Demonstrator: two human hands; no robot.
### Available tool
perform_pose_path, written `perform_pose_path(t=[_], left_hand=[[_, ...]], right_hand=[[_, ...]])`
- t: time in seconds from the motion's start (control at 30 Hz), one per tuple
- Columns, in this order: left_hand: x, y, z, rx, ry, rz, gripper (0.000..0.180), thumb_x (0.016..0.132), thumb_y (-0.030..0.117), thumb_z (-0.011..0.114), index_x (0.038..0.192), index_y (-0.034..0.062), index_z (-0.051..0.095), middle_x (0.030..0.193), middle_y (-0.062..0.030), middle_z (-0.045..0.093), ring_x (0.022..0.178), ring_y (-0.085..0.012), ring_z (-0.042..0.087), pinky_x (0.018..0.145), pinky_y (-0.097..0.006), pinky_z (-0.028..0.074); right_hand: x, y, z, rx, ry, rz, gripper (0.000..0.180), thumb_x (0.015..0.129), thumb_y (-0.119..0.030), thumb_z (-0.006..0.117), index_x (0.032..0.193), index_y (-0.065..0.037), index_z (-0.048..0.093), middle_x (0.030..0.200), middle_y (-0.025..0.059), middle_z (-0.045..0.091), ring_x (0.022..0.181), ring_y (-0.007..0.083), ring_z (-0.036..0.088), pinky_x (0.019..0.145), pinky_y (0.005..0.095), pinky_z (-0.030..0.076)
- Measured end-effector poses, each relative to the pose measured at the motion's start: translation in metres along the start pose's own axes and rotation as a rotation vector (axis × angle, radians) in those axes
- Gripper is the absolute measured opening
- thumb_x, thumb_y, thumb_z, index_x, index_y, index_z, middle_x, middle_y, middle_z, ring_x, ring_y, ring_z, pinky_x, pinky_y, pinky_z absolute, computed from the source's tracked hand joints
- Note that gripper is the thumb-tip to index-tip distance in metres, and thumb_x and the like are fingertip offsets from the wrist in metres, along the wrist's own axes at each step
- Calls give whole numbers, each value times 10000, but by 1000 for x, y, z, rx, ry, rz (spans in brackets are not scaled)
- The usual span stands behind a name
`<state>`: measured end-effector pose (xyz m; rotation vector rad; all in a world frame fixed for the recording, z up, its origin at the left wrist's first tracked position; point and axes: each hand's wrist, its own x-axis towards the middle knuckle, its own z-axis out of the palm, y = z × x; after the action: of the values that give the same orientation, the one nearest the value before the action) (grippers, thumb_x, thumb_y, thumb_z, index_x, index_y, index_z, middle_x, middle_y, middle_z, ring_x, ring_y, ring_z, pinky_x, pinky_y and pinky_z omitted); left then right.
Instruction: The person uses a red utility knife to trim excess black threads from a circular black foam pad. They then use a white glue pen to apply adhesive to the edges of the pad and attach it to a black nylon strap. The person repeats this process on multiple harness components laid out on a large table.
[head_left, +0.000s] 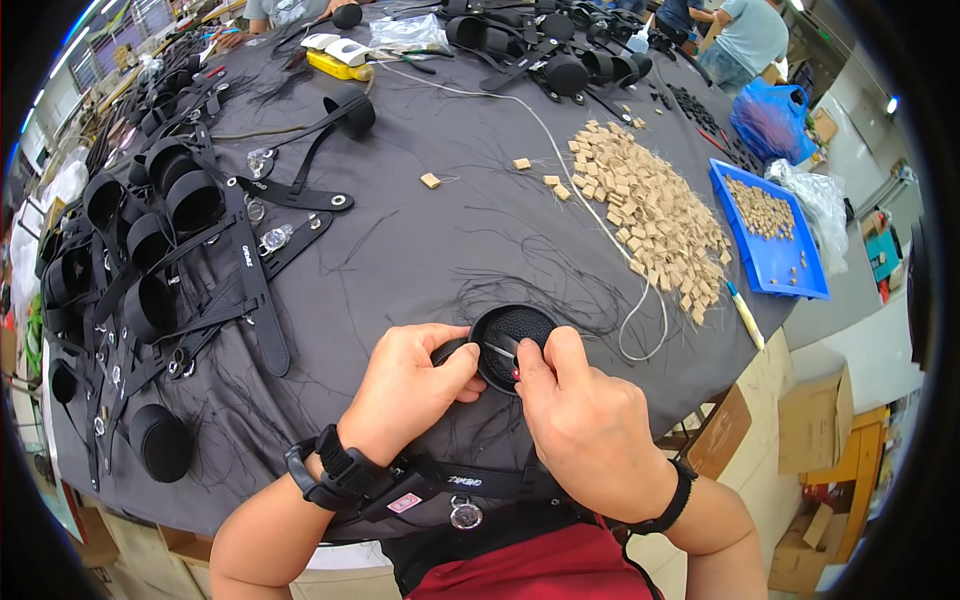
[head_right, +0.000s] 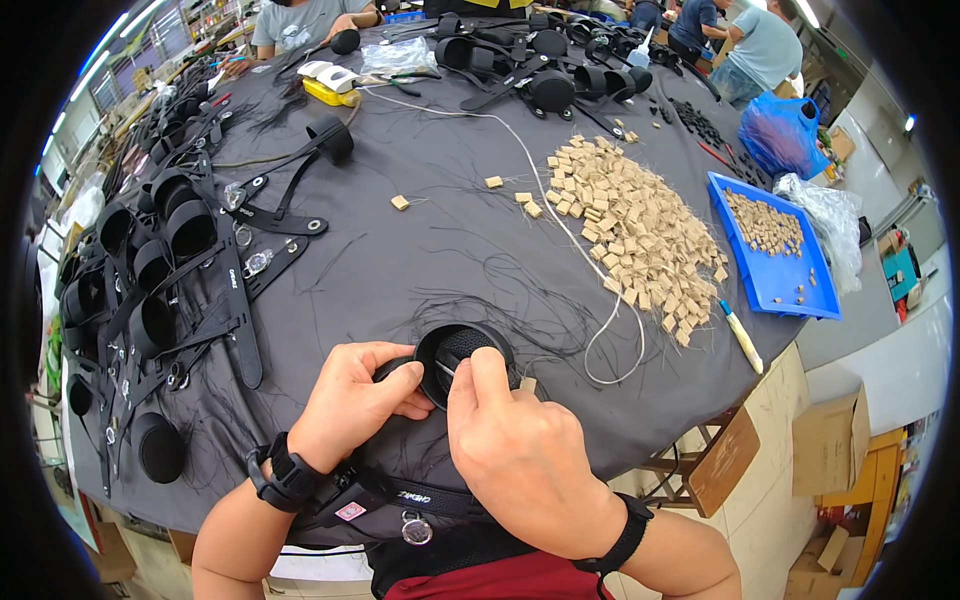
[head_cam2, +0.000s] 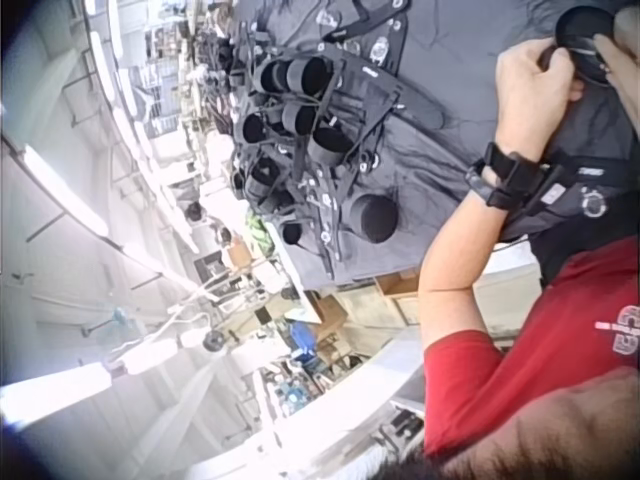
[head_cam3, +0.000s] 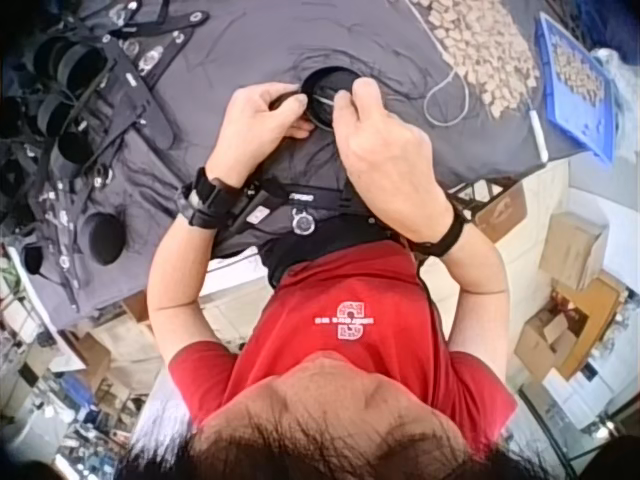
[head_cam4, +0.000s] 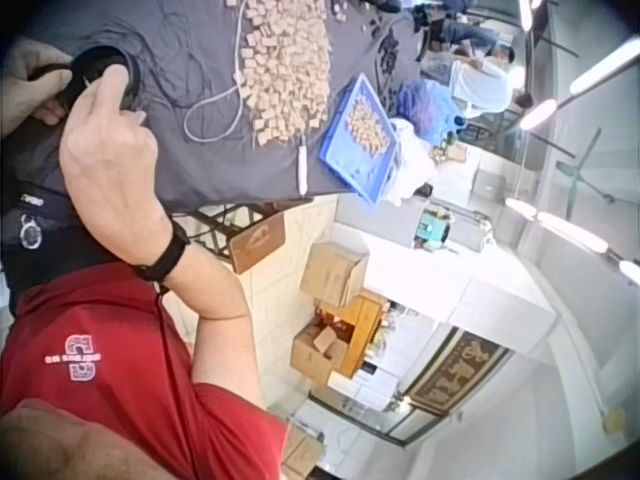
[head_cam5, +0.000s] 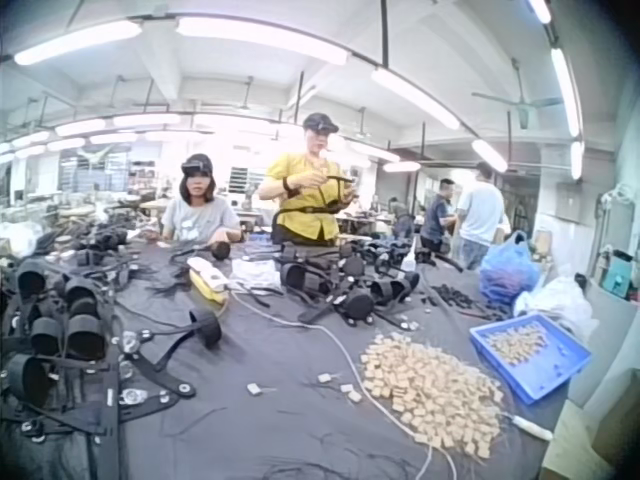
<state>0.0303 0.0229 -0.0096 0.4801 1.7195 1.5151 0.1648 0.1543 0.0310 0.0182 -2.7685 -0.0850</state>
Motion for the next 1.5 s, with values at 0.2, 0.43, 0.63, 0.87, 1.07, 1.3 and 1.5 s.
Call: perform_pose_path(t=[0.2, 0.43, 0.63, 0.87, 1.07, 1.3, 1.5], left_hand=[[-1, 1, 1, 4, 3, 10, 366, 960, 80, 596, 1211, -185, 565, 886, -163, 710, 750, -200, 730, 686, -285, 606], [-2, 0, 3, -23, 32, 15, 367, 943, 112, 621, 1184, -164, 609, 829, -149, 732, 724, -151, 726, 664, -247, 586], [-1, -2, 2, -27, 29, 17, 362, 940, 110, 622, 1183, -159, 613, 834, -144, 732, 724, -151, 724, 665, -251, 588], [0, -2, 2, -21, 0, 16, 336, 954, 88, 606, 1182, -158, 602, 872, -142, 722, 740, -170, 724, 683, -272, 601], [-1, -3, 2, -33, 8, 24, 354, 940, 107, 618, 1178, -154, 618, 839, -134, 730, 732, -149, 721, 668, -253, 592], [-1, -3, 3, -20, 19, 32, 354, 940, 115, 619, 1171, -153, 623, 825, -135, 732, 723, -150, 723, 664, -253, 591], [-2, -1, 3, -10, 5, 29, 355, 940, 118, 620, 1173, -149, 626, 828, -134, 731, 723, -150, 723, 665, -258, 591]], right_hand=[[1, -2, 0, -39, -18, 19, 191, 844, -42, 662, 989, 82, 665, 850, 81, 489, 460, 119, 541, 390, 265, 403], [1, -2, 1, -60, 7, -12, 174, 817, -18, 663, 955, 88, 664, 848, 72, 493, 444, 98, 522, 366, 254, 387], [-1, -7, -2, -129, -51, 20, 249, 830, -71, 677, 1038, 66, 676, 853, 77, 490, 470, 111, 541, 410, 265, 425], [-2, -7, -8, -90, -97, 29, 274, 832, -79, 691, 1068, 60, 685, 859, 83, 491, 498, 125, 554, 447, 274, 447], [-2, -6, -6, -96, -72, 15, 278, 834, -77, 687, 1073, 66, 682, 865, 81, 497, 500, 126, 553, 443, 268, 434], [-1, -8, -3, -120, -65, 18, 291, 835, -96, 696, 1079, 62, 676, 856, 77, 491, 491, 116, 546, 432, 263, 429], [-4, -11, 3, -163, 20, 7, 208, 802, -15, 679, 986, 83, 681, 858, 62, 538, 432, 71, 499, 364, 230, 397]])
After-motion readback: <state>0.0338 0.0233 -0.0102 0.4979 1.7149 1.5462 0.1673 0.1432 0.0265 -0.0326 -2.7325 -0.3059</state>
